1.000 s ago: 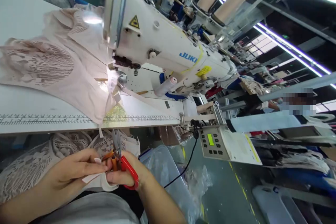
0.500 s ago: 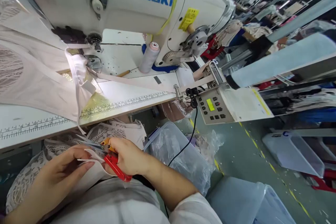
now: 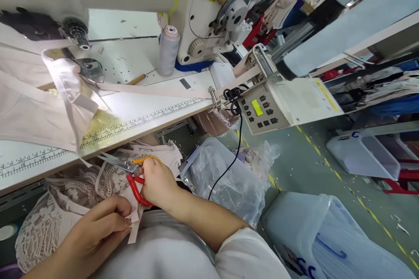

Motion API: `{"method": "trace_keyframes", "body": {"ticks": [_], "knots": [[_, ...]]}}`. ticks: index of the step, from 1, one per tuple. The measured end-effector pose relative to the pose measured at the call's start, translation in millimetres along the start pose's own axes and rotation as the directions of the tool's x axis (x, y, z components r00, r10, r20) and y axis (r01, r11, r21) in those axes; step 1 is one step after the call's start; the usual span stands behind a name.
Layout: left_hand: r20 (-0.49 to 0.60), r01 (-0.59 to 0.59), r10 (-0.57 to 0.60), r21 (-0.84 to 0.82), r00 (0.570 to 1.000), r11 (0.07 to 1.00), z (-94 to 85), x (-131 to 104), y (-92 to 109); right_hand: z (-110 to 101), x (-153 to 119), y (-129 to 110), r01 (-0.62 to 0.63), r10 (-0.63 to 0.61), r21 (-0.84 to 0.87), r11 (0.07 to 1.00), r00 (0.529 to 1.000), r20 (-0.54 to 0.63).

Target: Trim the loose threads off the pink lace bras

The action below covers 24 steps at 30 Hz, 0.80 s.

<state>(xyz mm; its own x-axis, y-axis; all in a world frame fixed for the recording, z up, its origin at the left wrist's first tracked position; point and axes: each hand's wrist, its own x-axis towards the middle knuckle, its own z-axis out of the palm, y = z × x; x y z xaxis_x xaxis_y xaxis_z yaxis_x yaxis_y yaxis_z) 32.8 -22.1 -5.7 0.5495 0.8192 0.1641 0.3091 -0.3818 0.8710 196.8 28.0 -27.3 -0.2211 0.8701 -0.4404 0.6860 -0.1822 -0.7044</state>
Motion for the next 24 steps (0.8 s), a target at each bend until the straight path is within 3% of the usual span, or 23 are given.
{"method": "trace_keyframes", "body": {"ticks": [3, 5, 7, 9, 12, 15, 20, 24], "knots": [[-0.073, 0.096, -0.097, -0.02, 0.993, 0.995, -8.8, -4.1, -4.4, -10.6, -1.5, 7.3, 0.031, -0.041, 0.119, 0.992, 0.996, 0.082], [-0.137, 0.21, -0.209, -0.01, 0.968, 0.978, -16.3, -7.6, -7.4, -19.6, -4.7, 14.5, 0.079, -0.127, 0.302, 0.95, 0.981, 0.143], [-0.208, 0.322, -0.326, -0.053, 0.922, 0.945, -21.1, -9.3, -9.0, -26.0, -8.5, 21.1, 0.13, -0.248, 0.521, 0.843, 0.955, 0.164], [-0.273, 0.398, -0.436, -0.185, 0.858, 0.899, -22.3, -8.1, -8.3, -27.2, -11.6, 25.4, 0.167, -0.343, 0.637, 0.752, 0.925, 0.162], [-0.316, 0.436, -0.566, -0.396, 0.761, 0.808, -21.0, -2.7, -4.3, -20.3, -14.6, 26.3, 0.167, -0.335, 0.589, 0.79, 0.923, 0.188], [-0.352, 0.418, -0.619, -0.501, 0.702, 0.758, -20.1, -0.2, -1.8, -11.2, -16.9, 24.1, 0.162, -0.271, 0.524, 0.836, 0.952, 0.139], [-0.302, 0.424, -0.664, -0.577, 0.684, 0.698, -18.0, -6.8, -8.7, -7.1, -19.9, 24.0, 0.236, -0.308, 0.488, 0.84, 0.949, 0.071], [-0.327, 0.385, -0.666, -0.613, 0.671, 0.69, -18.5, -6.7, -11.3, -6.9, -21.7, 23.3, 0.239, -0.303, 0.5, 0.832, 0.952, 0.049]]}}
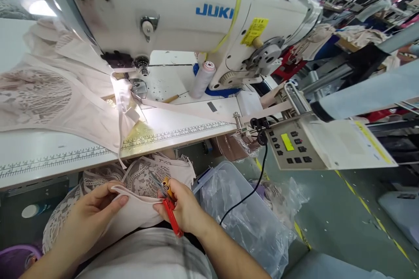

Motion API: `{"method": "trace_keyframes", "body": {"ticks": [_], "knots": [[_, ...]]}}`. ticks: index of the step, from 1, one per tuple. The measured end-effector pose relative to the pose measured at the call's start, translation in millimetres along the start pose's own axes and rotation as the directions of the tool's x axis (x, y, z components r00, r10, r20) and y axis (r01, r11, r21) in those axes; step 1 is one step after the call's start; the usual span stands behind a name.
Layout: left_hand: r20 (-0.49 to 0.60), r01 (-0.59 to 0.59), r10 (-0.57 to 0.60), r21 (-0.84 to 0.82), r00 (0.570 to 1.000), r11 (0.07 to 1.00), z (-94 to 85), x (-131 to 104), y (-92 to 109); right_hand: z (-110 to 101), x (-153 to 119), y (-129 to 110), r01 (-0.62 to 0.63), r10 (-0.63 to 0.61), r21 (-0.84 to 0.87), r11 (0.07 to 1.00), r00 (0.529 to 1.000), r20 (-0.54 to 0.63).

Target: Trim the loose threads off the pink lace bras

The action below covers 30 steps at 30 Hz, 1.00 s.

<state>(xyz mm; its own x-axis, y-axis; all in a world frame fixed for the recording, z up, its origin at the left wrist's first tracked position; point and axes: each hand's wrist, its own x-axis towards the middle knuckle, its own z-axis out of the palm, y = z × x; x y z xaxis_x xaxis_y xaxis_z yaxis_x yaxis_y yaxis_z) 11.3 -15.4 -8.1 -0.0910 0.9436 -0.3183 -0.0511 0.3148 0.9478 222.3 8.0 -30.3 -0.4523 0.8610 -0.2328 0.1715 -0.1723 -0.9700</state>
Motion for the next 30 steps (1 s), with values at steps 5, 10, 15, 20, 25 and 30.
{"method": "trace_keyframes", "body": {"ticks": [5, 10, 15, 20, 25, 30], "knots": [[-0.02, 0.039, -0.041, -0.107, 0.999, 0.994, -2.2, -1.6, 5.6, 2.3, 0.2, -2.9, 0.008, -0.007, 0.087, 0.996, 1.0, -0.011], [-0.048, 0.112, -0.118, -0.115, 0.992, 0.987, -6.3, -5.5, 5.2, 2.5, 2.9, -6.3, 0.006, -0.009, 0.09, 0.996, 0.999, 0.032], [-0.08, -0.009, 0.018, 0.113, 0.997, 0.994, -4.0, -4.1, 25.2, 0.0, 3.3, -18.0, 0.055, -0.057, 0.078, 0.995, 0.998, 0.027], [0.203, -0.399, 0.344, 0.44, 0.917, 0.804, 2.0, 7.2, 68.1, -32.3, -2.5, -56.7, 0.373, -0.387, -0.17, 0.912, 0.92, -0.06], [0.156, -0.25, 0.211, 0.302, 0.965, 0.92, 24.1, 16.0, 71.8, -51.1, -4.4, -72.3, 0.418, -0.48, -0.372, 0.829, 0.873, -0.089], [0.134, 0.101, -0.097, -0.025, 0.986, 0.995, 32.2, 25.3, 31.1, -33.5, -2.7, -31.8, 0.203, -0.247, -0.208, 0.957, 0.945, -0.214]]}}
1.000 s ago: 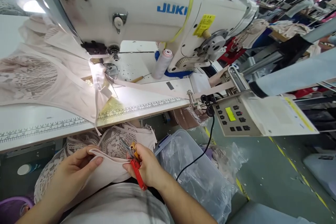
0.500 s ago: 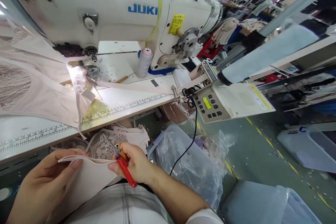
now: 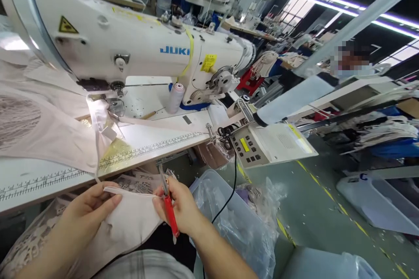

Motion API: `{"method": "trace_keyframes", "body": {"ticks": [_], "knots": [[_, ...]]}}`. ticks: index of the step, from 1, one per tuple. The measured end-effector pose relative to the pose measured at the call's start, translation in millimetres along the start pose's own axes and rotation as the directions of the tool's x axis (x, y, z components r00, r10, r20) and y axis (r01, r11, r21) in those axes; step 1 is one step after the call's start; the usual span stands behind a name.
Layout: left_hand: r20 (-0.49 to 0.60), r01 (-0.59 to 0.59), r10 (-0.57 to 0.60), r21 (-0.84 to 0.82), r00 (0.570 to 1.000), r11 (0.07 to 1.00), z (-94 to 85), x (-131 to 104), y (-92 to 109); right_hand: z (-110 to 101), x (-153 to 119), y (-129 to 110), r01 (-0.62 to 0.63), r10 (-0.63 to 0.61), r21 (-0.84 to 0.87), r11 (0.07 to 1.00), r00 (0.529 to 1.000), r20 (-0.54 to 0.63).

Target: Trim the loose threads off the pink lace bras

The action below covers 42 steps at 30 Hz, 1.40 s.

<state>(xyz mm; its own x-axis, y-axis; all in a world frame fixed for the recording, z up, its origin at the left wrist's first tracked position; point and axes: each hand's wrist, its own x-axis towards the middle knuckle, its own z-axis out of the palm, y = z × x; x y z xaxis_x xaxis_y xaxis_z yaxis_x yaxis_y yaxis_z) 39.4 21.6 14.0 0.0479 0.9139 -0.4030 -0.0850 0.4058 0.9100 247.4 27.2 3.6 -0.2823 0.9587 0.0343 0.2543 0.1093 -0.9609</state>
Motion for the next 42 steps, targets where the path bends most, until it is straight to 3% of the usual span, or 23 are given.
{"method": "trace_keyframes", "body": {"ticks": [4, 7, 11, 14, 18, 23, 26, 29, 30, 32, 34, 36, 37, 39, 42], "knots": [[-0.055, 0.022, -0.026, -0.072, 0.998, 0.997, -4.2, 0.2, -23.1, 14.7, -7.1, 15.0, -0.231, 0.233, 0.089, 0.969, 0.973, -0.003], [-0.122, -0.053, 0.042, -0.087, 0.992, 0.995, -1.6, -4.6, -29.5, 17.5, -6.1, 15.1, -0.332, 0.332, 0.154, 0.931, 0.943, 0.027], [-0.197, -0.113, 0.094, -0.089, 0.976, 0.99, 2.6, -9.3, -29.1, 17.3, -6.4, 16.1, -0.333, 0.33, 0.178, 0.926, 0.943, 0.047], [-0.166, -0.082, 0.069, -0.069, 0.984, 0.994, -0.8, -9.6, -26.7, 18.5, -9.2, 21.3, -0.303, 0.303, 0.172, 0.937, 0.953, 0.026], [-0.075, 0.029, -0.044, -0.184, 0.996, 0.983, -5.5, -9.2, -22.6, 24.0, -10.8, 24.4, -0.236, 0.238, 0.214, 0.948, 0.971, 0.016], [-0.082, 0.152, -0.2, -0.395, 0.976, 0.906, -12.1, -12.8, -21.0, 33.5, -4.6, 10.2, -0.25, 0.252, 0.154, 0.956, 0.968, 0.004], [-0.062, 0.129, -0.149, -0.249, 0.987, 0.96, -32.9, -19.3, -25.1, 37.4, -1.0, 1.3, -0.247, 0.245, 0.053, 0.968, 0.969, 0.038], [-0.049, -0.078, 0.083, 0.105, 0.995, 0.991, -56.9, -34.2, -23.9, 39.9, 1.1, -2.4, -0.154, 0.164, -0.081, 0.985, 0.977, 0.133], [-0.052, -0.176, 0.193, 0.235, 0.98, 0.956, -61.3, -40.5, -21.2, 40.9, 1.7, -3.0, -0.093, 0.112, -0.114, 0.989, 0.978, 0.174], [-0.009, -0.357, 0.412, 0.48, 0.911, 0.801, -61.4, -50.9, -13.5, 43.3, 3.2, -4.1, 0.036, 0.002, -0.152, 0.988, 0.97, 0.243], [0.16, -0.477, 0.505, 0.644, 0.848, 0.598, -52.1, -53.9, -6.0, 46.2, 4.6, -6.2, 0.127, -0.077, -0.15, 0.981, 0.951, 0.299], [0.318, -0.517, 0.428, 0.688, 0.846, 0.509, -40.0, -48.3, -2.0, 48.4, 5.6, -9.5, 0.157, -0.099, -0.152, 0.976, 0.937, 0.335], [0.356, -0.502, 0.358, 0.681, 0.863, 0.533, -34.9, -43.7, -1.7, 48.7, 5.8, -11.2, 0.154, -0.092, -0.158, 0.975, 0.935, 0.343], [0.354, -0.422, 0.242, 0.628, 0.903, 0.654, -28.9, -34.2, -3.9, 47.0, 5.4, -14.1, 0.115, -0.053, -0.166, 0.979, 0.939, 0.34], [0.323, -0.305, 0.159, 0.477, 0.933, 0.824, -28.1, -25.3, -8.8, 39.3, 2.8, -14.7, 0.02, 0.024, -0.13, 0.991, 0.943, 0.332]]}}
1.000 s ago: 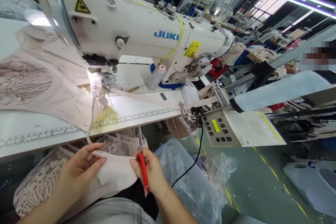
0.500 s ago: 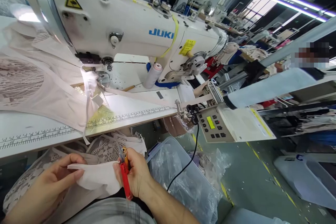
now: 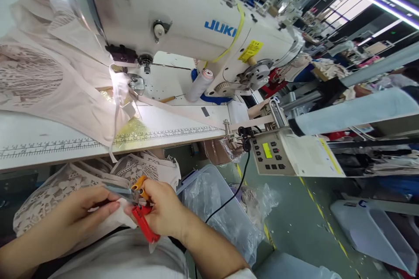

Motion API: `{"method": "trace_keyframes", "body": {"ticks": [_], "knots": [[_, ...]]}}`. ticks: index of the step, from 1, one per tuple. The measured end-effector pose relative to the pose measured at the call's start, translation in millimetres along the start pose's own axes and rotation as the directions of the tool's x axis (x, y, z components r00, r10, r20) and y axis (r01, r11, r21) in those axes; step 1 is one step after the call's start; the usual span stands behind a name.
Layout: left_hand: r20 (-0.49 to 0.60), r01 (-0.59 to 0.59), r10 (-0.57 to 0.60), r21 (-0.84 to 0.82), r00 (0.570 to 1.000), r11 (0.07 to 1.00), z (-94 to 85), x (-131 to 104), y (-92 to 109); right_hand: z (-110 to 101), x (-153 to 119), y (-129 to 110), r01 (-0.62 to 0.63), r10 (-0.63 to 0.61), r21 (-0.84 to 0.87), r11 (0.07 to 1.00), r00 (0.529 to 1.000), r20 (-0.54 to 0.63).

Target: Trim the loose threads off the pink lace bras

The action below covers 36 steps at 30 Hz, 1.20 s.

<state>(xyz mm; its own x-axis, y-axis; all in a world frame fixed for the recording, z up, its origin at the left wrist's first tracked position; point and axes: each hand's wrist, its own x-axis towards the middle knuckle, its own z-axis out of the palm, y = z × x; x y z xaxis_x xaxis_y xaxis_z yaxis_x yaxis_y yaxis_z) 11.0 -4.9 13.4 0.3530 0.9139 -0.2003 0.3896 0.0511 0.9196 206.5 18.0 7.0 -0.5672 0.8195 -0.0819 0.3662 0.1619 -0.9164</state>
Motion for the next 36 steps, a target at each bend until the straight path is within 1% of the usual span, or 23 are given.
{"method": "trace_keyframes", "body": {"ticks": [3, 5, 9, 13, 15, 17, 18, 19, 21, 23, 25, 27, 29, 33, 36], "knots": [[0.043, 0.109, -0.103, -0.196, 0.994, 0.974, -0.2, 1.4, -3.7, -6.7, -6.1, 3.4, -0.053, 0.053, 0.015, 0.999, 0.998, -0.044], [0.066, 0.167, -0.155, -0.271, 0.986, 0.948, 0.7, 1.1, -5.3, -9.5, -8.9, 4.9, -0.08, 0.079, -0.008, 0.997, 0.993, -0.083], [0.026, 0.148, -0.147, -0.296, 0.989, 0.944, 4.5, -0.9, -11.6, -10.7, -11.1, 2.9, -0.124, 0.117, -0.049, 0.991, 0.985, -0.13], [-0.003, 0.124, -0.131, -0.293, 0.991, 0.948, 8.2, -1.5, -16.8, -11.5, -12.8, -1.2, -0.161, 0.159, -0.005, 0.987, 0.982, -0.101], [-0.014, 0.118, -0.13, -0.325, 0.991, 0.938, 9.5, -0.1, -15.5, -16.2, -12.8, -2.6, -0.179, 0.182, 0.055, 0.982, 0.982, -0.052], [-0.026, 0.117, -0.137, -0.373, 0.99, 0.92, 10.5, 1.9, -11.4, -26.4, -10.8, -3.4, -0.182, 0.178, 0.107, 0.977, 0.983, 0.05], [-0.031, 0.116, -0.14, -0.399, 0.99, 0.91, 10.9, 2.6, -8.6, -33.4, -8.7, -3.7, -0.166, 0.153, 0.111, 0.98, 0.981, 0.115], [-0.03, 0.113, -0.139, -0.423, 0.99, 0.899, 11.2, 3.2, -5.7, -41.2, -6.0, -3.9, -0.129, 0.111, 0.094, 0.987, 0.977, 0.18], [-0.023, 0.104, -0.129, -0.458, 0.991, 0.883, 12.0, 3.6, -0.4, -57.2, 0.9, -4.4, 0.0, -0.002, 0.007, 1.0, 0.953, 0.302], [-0.015, 0.099, -0.12, -0.473, 0.993, 0.875, 13.3, 4.1, 2.9, -70.4, 7.1, -5.1, 0.153, -0.095, -0.114, 0.982, 0.911, 0.402], [-0.02, 0.108, -0.134, -0.481, 0.991, 0.87, 15.4, 5.8, 4.1, -78.5, 10.5, -6.0, 0.252, -0.125, -0.207, 0.945, 0.866, 0.484], [-0.027, 0.134, -0.169, -0.493, 0.985, 0.86, 17.9, 8.8, 4.3, -82.0, 10.2, -7.3, 0.285, -0.101, -0.272, 0.919, 0.838, 0.537], [-0.032, 0.173, -0.221, -0.518, 0.975, 0.837, 20.0, 11.7, 5.2, -82.9, 7.7, -9.3, 0.275, -0.052, -0.322, 0.906, 0.827, 0.56], [-0.034, 0.247, -0.322, -0.568, 0.946, 0.785, 20.9, 13.2, 12.2, -83.9, 3.0, -14.6, 0.217, 0.049, -0.41, 0.886, 0.835, 0.548], [-0.038, 0.27, -0.358, -0.585, 0.933, 0.765, 19.5, 12.4, 18.6, -86.2, 2.8, -16.9, 0.163, 0.144, -0.485, 0.859, 0.832, 0.536]]}}
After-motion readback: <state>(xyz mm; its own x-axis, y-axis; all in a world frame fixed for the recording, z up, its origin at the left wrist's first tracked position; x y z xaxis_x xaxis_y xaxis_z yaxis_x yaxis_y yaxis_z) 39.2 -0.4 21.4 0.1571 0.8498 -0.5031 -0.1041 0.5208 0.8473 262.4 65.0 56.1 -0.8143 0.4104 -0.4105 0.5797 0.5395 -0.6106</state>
